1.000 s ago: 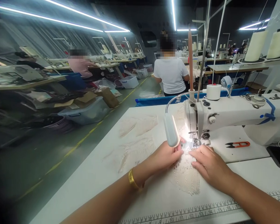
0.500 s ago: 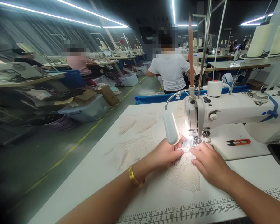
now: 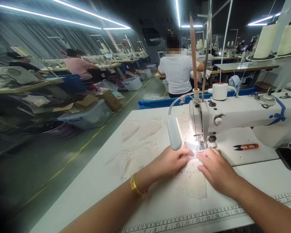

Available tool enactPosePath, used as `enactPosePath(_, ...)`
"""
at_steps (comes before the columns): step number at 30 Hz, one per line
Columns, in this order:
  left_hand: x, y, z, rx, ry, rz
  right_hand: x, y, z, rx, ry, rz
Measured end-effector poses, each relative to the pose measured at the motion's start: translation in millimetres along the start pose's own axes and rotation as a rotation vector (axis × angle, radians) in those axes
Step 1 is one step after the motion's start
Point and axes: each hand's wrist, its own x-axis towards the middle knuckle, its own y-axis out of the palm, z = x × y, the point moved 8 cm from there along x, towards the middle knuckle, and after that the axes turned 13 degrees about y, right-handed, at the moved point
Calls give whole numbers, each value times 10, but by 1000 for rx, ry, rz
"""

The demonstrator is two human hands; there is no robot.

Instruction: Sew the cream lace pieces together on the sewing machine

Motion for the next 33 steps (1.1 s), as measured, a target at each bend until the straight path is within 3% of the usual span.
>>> enactPosePath(6, 27, 137, -200, 380, 200, 45, -31, -92, -20, 87, -18, 1)
enactPosePath(10, 24, 232, -313, 404, 361, 61, -95, -240, -24, 148, -51, 14)
enactPosePath(16, 14, 220, -318, 398, 313, 68, -163, -250, 105, 77, -195, 67)
enactPosePath(23, 24, 287, -277, 396, 268, 97, -149, -176, 73, 75, -150, 58)
enactPosePath(33, 75, 206, -164, 360, 155, 51, -142, -109, 39, 70, -85, -20)
